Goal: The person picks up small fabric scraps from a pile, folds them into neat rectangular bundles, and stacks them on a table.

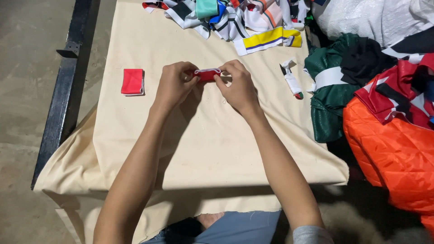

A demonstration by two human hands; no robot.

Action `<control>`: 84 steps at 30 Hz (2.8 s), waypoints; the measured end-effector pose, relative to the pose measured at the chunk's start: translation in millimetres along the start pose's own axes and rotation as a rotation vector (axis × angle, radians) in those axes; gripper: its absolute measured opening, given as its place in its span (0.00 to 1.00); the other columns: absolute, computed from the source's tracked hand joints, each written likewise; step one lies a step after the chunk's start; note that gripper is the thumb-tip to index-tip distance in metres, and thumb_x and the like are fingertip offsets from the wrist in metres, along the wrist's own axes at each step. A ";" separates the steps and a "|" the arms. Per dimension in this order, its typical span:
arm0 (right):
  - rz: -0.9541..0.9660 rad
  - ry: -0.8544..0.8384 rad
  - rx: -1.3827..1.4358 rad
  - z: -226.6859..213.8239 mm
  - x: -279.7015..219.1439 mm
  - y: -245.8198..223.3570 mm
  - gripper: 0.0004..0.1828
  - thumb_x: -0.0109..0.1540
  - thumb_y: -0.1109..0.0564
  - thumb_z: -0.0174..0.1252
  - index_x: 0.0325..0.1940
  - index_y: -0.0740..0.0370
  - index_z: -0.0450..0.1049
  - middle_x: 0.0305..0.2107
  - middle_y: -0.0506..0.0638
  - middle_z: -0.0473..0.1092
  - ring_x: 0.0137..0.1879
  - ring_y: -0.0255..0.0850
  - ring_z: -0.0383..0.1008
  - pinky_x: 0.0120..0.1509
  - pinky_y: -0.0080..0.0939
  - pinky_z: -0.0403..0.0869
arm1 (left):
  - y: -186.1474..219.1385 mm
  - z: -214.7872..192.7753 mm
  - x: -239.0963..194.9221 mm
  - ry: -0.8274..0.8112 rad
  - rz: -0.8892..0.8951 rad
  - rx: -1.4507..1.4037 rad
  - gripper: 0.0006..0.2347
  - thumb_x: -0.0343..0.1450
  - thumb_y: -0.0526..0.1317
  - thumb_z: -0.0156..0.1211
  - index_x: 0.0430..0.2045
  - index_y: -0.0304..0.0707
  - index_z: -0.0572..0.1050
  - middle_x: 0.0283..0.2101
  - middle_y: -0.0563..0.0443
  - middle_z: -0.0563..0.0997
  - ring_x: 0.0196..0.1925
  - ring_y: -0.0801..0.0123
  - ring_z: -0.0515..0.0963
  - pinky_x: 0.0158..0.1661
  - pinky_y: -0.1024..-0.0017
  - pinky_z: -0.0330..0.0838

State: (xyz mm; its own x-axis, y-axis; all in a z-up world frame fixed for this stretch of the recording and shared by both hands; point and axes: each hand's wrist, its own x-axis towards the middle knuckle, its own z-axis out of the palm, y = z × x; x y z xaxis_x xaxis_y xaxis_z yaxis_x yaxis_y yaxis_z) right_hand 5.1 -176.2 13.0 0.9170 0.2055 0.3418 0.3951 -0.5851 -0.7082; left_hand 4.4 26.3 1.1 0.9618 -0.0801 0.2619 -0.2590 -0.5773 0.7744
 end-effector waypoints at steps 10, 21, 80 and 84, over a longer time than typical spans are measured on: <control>0.077 0.040 0.136 9.5 3.3 11.7 0.07 0.63 0.54 0.68 0.45 0.51 0.80 0.38 0.42 0.77 0.47 0.35 0.81 0.48 0.31 0.80 | 8.4 -5.7 -10.2 0.080 -0.055 -0.081 0.11 0.65 0.33 0.72 0.40 0.32 0.81 0.31 0.41 0.84 0.37 0.51 0.86 0.43 0.57 0.78; -0.034 -0.218 0.257 66.5 45.1 -73.4 0.08 0.61 0.56 0.67 0.44 0.53 0.82 0.33 0.47 0.81 0.42 0.37 0.83 0.43 0.35 0.77 | -23.3 -94.1 -74.3 0.240 -0.330 -0.106 0.11 0.67 0.42 0.73 0.37 0.37 0.82 0.32 0.44 0.86 0.33 0.59 0.85 0.37 0.65 0.77; 0.351 -0.316 0.233 118.7 34.5 -120.0 0.15 0.61 0.57 0.57 0.47 0.69 0.80 0.21 0.53 0.77 0.26 0.38 0.80 0.29 0.33 0.81 | -51.9 -99.1 -83.0 0.483 -0.340 0.149 0.12 0.71 0.38 0.67 0.43 0.29 0.80 0.38 0.41 0.78 0.40 0.49 0.84 0.39 0.59 0.79; 0.341 -0.208 0.198 85.6 36.4 -93.3 0.13 0.62 0.56 0.59 0.44 0.67 0.81 0.20 0.55 0.76 0.23 0.38 0.78 0.26 0.36 0.81 | -10.6 -99.7 -83.8 0.555 -0.207 0.263 0.10 0.71 0.34 0.66 0.44 0.29 0.78 0.42 0.40 0.72 0.45 0.43 0.81 0.45 0.53 0.75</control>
State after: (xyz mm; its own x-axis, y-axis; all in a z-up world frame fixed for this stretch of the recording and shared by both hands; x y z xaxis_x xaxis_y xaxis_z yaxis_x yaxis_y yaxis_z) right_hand 6.3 -47.0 38.6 0.9802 0.1918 -0.0491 0.0521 -0.4893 -0.8705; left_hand -82.4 120.2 28.3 0.7821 0.4458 0.4355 0.0257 -0.7213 0.6921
